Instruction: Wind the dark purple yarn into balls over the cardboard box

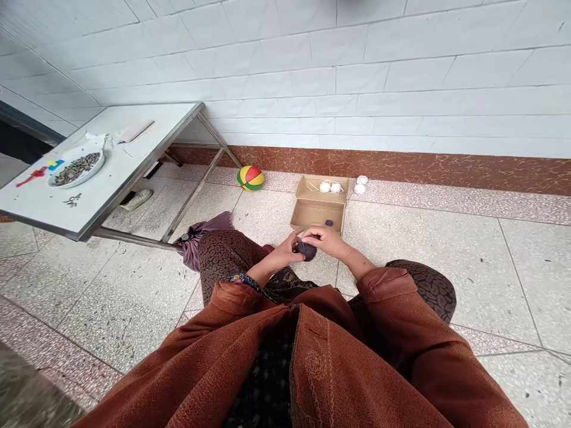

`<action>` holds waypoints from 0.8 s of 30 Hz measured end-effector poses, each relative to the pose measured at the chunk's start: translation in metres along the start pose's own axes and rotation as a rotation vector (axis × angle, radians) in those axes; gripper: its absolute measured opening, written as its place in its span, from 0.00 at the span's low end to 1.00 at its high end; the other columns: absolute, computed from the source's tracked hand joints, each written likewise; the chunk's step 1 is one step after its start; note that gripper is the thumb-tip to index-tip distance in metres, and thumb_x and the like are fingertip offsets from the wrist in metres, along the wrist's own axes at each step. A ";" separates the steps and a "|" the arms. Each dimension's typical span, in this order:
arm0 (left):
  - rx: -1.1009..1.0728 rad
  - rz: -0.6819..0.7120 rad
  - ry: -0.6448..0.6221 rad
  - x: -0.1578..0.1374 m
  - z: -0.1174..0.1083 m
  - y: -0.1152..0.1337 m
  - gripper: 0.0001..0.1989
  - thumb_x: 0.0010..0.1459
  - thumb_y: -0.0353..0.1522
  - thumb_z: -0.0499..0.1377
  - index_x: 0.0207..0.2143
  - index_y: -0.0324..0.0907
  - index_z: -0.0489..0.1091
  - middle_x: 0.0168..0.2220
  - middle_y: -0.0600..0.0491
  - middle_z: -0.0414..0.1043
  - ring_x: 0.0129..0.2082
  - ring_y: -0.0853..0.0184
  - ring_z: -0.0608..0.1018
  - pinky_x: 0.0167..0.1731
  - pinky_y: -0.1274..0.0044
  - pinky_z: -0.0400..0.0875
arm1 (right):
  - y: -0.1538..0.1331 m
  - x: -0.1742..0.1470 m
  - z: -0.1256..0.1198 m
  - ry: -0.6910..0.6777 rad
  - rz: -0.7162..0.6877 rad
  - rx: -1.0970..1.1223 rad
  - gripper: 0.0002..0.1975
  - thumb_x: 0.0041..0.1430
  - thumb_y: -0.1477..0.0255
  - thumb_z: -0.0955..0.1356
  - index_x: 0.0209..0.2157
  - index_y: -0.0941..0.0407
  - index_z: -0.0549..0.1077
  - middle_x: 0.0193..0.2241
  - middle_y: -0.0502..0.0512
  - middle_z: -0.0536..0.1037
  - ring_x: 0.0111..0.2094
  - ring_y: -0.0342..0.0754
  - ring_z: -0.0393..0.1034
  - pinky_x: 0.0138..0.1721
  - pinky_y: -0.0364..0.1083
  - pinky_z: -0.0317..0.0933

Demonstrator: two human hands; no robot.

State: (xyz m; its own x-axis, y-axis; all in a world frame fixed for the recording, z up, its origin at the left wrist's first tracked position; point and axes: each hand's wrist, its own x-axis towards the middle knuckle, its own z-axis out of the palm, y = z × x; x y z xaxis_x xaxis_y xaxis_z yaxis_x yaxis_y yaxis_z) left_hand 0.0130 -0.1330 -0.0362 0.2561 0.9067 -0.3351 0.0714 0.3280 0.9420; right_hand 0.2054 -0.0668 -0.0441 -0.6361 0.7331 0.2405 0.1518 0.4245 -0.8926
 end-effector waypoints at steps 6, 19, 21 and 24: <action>-0.309 0.022 -0.171 -0.006 0.005 0.015 0.46 0.41 0.26 0.68 0.65 0.48 0.60 0.48 0.49 0.72 0.47 0.62 0.73 0.49 0.71 0.66 | 0.021 -0.001 0.004 0.074 0.136 -0.006 0.11 0.66 0.64 0.67 0.34 0.55 0.77 0.32 0.53 0.79 0.35 0.47 0.72 0.39 0.46 0.63; -0.198 -0.028 0.367 0.008 -0.015 -0.006 0.40 0.42 0.30 0.66 0.60 0.43 0.60 0.49 0.48 0.66 0.43 0.65 0.73 0.48 0.69 0.69 | 0.007 -0.005 0.006 -0.186 -0.018 -0.054 0.13 0.66 0.61 0.67 0.34 0.55 0.78 0.32 0.53 0.80 0.36 0.48 0.73 0.41 0.46 0.64; 0.009 -0.021 0.349 0.006 -0.014 -0.006 0.44 0.41 0.30 0.67 0.63 0.41 0.58 0.49 0.48 0.65 0.41 0.65 0.72 0.48 0.69 0.68 | 0.001 -0.004 0.004 -0.164 0.018 0.040 0.16 0.64 0.57 0.68 0.35 0.55 0.79 0.32 0.53 0.80 0.34 0.48 0.72 0.40 0.46 0.65; 0.177 -0.023 0.165 0.002 -0.008 -0.002 0.51 0.40 0.30 0.68 0.67 0.42 0.53 0.51 0.47 0.65 0.40 0.65 0.72 0.47 0.68 0.67 | -0.003 -0.003 0.001 -0.108 0.077 0.134 0.19 0.62 0.54 0.69 0.35 0.56 0.79 0.32 0.54 0.80 0.33 0.47 0.72 0.38 0.46 0.65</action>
State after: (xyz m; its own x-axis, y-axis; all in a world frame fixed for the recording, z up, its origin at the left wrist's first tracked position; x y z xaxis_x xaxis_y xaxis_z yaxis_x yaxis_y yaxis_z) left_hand 0.0057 -0.1297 -0.0385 0.0928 0.9352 -0.3417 0.2469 0.3109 0.9178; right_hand 0.2063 -0.0709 -0.0421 -0.7050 0.6965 0.1339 0.1053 0.2895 -0.9514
